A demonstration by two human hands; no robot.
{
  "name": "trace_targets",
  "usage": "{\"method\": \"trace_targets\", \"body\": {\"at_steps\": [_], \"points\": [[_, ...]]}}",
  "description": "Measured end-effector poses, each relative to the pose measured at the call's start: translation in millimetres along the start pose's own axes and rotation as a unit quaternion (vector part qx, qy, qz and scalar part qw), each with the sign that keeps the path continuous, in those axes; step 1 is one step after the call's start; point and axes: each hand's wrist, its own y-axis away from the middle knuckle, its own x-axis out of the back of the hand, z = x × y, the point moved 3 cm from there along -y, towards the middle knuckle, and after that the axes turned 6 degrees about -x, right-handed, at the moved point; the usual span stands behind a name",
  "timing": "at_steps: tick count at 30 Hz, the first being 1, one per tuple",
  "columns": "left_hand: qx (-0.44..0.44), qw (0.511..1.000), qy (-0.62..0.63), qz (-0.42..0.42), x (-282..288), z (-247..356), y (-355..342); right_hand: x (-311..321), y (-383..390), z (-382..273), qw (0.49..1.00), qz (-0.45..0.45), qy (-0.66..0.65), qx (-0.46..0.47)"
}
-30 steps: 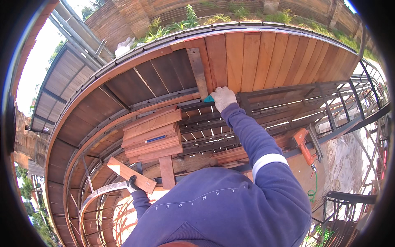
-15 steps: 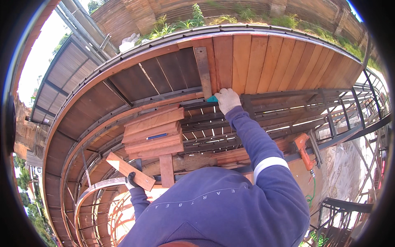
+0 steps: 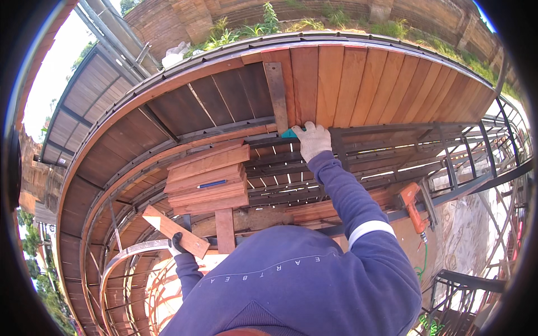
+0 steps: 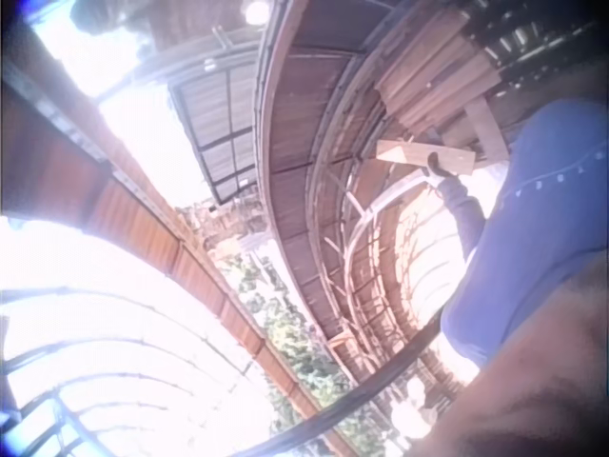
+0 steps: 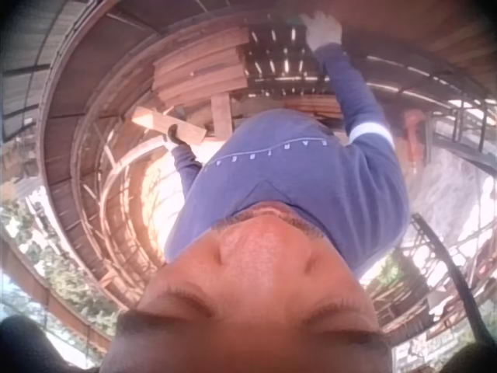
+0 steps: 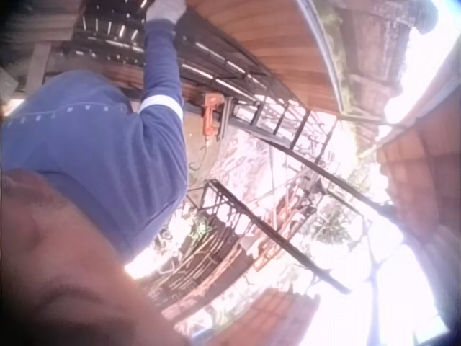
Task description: The person installs wooden planks onto a circular metal structure, using a nail gun to secure them and an angle grinder to cut planks to size on the floor.
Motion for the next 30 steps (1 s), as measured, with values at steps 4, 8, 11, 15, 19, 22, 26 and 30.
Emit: {"method": "trace_targets", "body": {"at_steps": [4,8,11,15,19,22,26,30], "points": [[0.007,1.0,-0.012,0.006,1.9,-4.2,-3.6,-10.9,-1.8,4.1,1.0,-0.026,-0.017,-0.003],[0.014,1.0,-0.018,0.002,8.8,-9.0,-8.2,-11.0,-2.3,3.0,1.0,-0.022,-0.019,0.01],[0.016,0.999,-0.027,-0.005,12.8,-13.4,-11.4,-6.7,-1.2,0.7,1.0,-0.015,-0.01,0.021],[0.011,0.999,-0.033,-0.008,11.6,-13.1,-10.4,-6.1,-3.5,0.2,0.999,-0.025,-0.011,0.026],[0.014,1.0,-0.018,-0.004,3.1,-5.7,-3.2,-8.7,-3.4,1.1,0.999,-0.012,-0.006,0.034],[0.013,1.0,-0.013,-0.005,0.1,-1.1,-0.3,-10.3,-7.1,0.3,0.999,-0.019,0.006,0.034],[0.006,1.0,-0.015,-0.002,-3.8,2.3,0.5,-16.7,-14.4,4.3,0.998,-0.033,0.028,0.052],[0.001,1.0,-0.03,0.006,-1.6,2.4,0.3,-16.0,-19.8,5.0,0.992,-0.047,0.078,0.088]]}}
